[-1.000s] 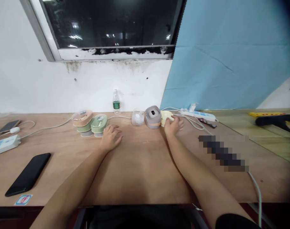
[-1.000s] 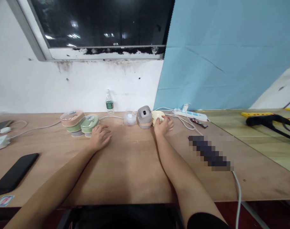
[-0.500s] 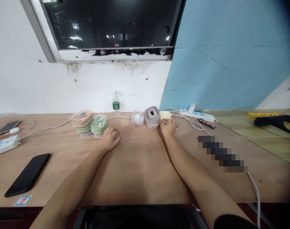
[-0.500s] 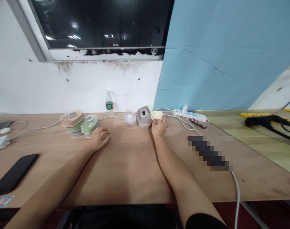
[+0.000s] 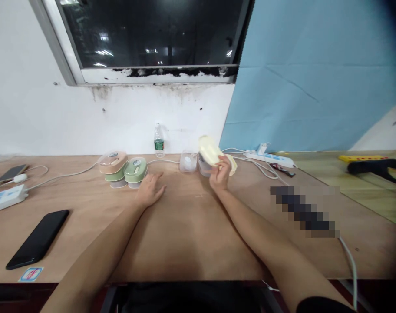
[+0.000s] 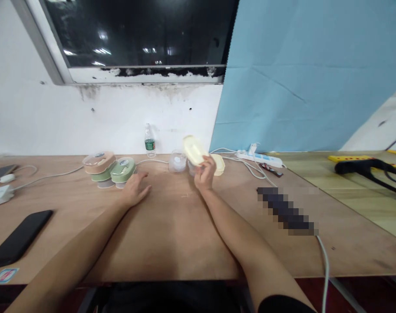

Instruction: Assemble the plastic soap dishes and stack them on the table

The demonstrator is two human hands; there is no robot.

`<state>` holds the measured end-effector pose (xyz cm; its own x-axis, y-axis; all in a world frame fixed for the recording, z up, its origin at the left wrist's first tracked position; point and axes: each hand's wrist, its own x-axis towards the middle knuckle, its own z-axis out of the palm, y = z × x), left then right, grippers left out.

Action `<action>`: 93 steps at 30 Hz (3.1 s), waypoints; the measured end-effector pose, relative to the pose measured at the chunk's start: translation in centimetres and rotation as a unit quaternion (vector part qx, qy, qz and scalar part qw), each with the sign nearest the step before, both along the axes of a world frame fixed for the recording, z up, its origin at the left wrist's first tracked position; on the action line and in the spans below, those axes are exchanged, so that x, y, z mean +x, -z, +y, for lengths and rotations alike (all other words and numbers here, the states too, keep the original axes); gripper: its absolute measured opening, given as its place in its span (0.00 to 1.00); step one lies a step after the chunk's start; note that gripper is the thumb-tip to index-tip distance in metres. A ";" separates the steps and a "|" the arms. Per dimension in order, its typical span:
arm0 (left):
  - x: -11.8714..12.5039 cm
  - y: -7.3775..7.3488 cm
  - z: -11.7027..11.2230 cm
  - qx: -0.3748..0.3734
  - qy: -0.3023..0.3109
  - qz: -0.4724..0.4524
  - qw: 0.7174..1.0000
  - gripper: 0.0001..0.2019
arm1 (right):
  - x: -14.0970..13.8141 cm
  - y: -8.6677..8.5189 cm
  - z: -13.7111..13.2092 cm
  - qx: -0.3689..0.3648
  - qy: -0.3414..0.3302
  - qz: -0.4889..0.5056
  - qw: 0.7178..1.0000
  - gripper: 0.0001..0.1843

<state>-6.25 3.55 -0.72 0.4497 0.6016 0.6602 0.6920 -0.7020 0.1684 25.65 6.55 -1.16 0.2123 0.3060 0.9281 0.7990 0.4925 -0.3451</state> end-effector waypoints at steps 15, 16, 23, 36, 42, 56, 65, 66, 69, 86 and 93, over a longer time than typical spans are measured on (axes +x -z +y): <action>0.4 -0.1 -0.7 -0.063 -0.045 0.014 0.997 0.22 | -5.0 0.5 -2.6 -0.276 -0.160 -0.095 0.943 0.18; 0.8 0.0 -0.9 -0.083 -0.046 0.018 0.995 0.23 | -4.9 0.5 -2.4 -0.286 -0.158 -0.099 0.940 0.17; 1.2 0.2 -0.8 -0.157 0.020 0.128 0.979 0.16 | -5.0 1.2 -0.6 -0.336 -0.169 -0.170 0.911 0.08; 2.3 -0.3 -1.9 -0.147 0.072 0.152 0.975 0.15 | -2.2 1.2 0.9 -0.258 -0.056 0.061 0.963 0.33; 1.7 -0.5 -1.8 -0.155 0.041 0.115 0.980 0.16 | -0.8 1.0 1.1 -0.257 0.018 0.067 0.964 0.29; 1.3 -0.5 -1.6 -0.171 0.031 0.100 0.980 0.17 | -0.4 1.6 1.7 -0.251 0.059 0.040 0.965 0.19; 1.4 -0.5 -1.5 -0.176 0.024 0.099 0.979 0.17 | -0.7 1.2 1.2 -0.230 0.040 0.067 0.970 0.15; 1.3 -0.5 -1.5 -0.176 0.024 0.099 0.979 0.17 | -0.7 1.1 1.1 -0.220 0.038 0.074 0.972 0.16; 1.3 -0.3 -1.4 -0.175 0.027 0.097 0.979 0.17 | -0.9 0.9 0.9 -0.185 0.026 0.094 0.978 0.17; 0.7 1.3 0.5 -0.023 -0.065 -0.155 0.985 0.43 | -6.0 0.0 -3.2 -0.076 -0.231 -0.243 0.939 0.09; 0.2 0.5 0.3 -0.006 -0.054 -0.145 0.988 0.30 | -5.4 0.1 -2.7 -0.085 -0.234 -0.239 0.939 0.18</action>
